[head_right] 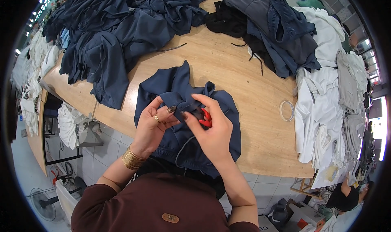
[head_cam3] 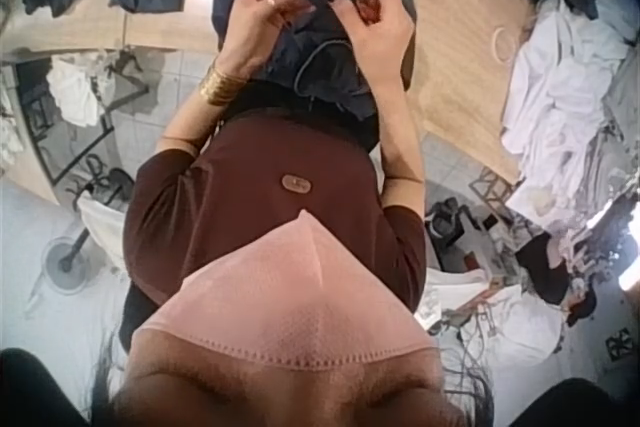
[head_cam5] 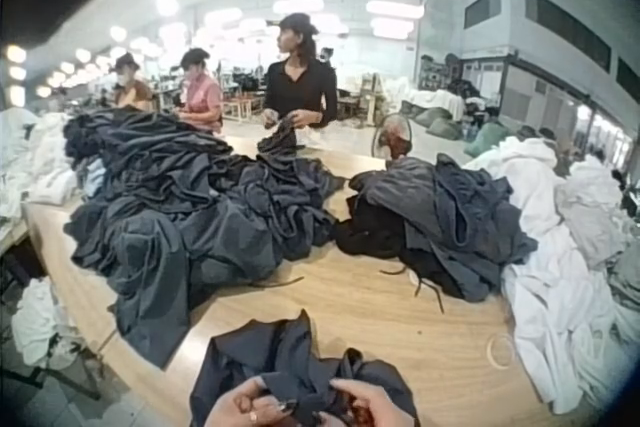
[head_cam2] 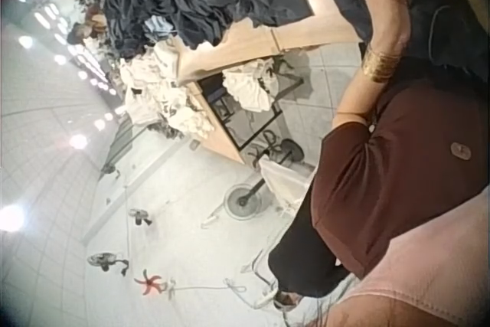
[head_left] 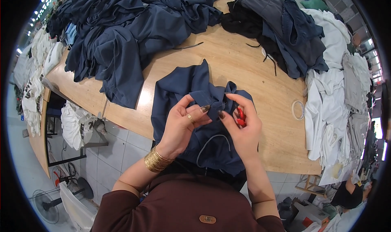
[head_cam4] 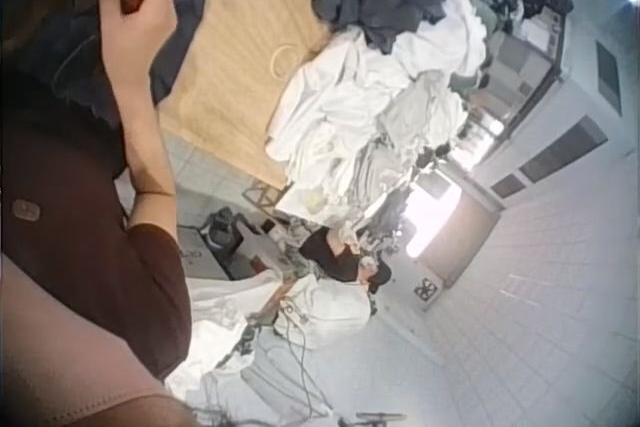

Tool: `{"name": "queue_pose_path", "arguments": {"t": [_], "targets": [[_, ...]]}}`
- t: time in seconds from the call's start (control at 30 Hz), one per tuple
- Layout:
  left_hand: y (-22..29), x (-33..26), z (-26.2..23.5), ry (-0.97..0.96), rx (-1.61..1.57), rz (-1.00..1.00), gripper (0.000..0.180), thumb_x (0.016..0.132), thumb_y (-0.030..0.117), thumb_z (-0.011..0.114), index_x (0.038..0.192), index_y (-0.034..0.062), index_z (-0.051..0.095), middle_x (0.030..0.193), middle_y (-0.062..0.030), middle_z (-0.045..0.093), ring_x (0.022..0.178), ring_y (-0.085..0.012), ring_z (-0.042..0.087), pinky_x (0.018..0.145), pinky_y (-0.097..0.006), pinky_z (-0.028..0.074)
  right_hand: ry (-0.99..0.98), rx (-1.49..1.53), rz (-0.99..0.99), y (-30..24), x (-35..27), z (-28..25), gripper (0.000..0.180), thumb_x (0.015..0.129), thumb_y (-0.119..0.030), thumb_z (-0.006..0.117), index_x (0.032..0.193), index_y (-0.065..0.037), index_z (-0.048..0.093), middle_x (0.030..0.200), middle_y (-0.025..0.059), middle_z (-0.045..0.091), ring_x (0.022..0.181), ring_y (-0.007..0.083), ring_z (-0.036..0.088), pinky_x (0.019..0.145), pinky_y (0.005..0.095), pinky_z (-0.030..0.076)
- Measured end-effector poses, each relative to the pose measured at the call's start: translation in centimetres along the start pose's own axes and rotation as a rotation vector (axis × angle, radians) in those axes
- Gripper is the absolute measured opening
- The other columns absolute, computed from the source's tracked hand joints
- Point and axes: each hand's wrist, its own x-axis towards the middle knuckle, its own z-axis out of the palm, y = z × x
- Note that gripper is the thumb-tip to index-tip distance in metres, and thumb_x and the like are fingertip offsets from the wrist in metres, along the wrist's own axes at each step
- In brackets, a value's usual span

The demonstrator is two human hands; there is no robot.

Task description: Inspecting and trimming loose threads from blue athletic shorts using thread snips in a factory setting.

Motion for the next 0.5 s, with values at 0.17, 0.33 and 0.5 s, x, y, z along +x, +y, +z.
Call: {"name": "queue_pose_path", "arguments": {"t": [0.17,0.33,0.5], "targets": [[-0.5,0.1,-0.1,-0.008,-0.011,-0.004,0.030,0.088,0.005,0.059,0.115,0.0022,0.046,0.093,-0.0048,0.065,0.083,-0.0108,0.063,0.079,-0.030,0.053,0.186,0.274,0.032,1.8,1.0,-0.2,0.005,0.088,-0.003,0.059,0.091,-0.003,0.062,0.080,-0.0021,0.060,0.072,0.0022,0.052,0.065,0.0168,0.042],[-0.4,0.0,-0.3,0.004,0.021,-0.003,0.030,0.088,0.005,0.059,0.115,0.0024,0.047,0.091,-0.0037,0.065,0.084,-0.0102,0.063,0.079,-0.030,0.053,0.488,0.365,0.144,3.0,3.1,-3.8,0.011,0.088,-0.006,0.059,0.098,-0.002,0.060,0.082,0.0001,0.055,0.063,0.0066,0.042,0.062,0.0186,0.038],[-0.6,0.0,-0.3,-0.002,0.001,-0.014,0.030,0.088,0.005,0.059,0.114,0.0028,0.046,0.093,-0.0038,0.065,0.086,-0.0103,0.063,0.081,-0.030,0.052,0.106,-0.300,-0.189,1.6,1.3,-1.8,0.040,0.075,-0.007,0.072,0.114,-0.005,0.059,0.090,0.0048,0.061,0.066,0.0140,0.054,0.060,0.0233,0.045]]}}
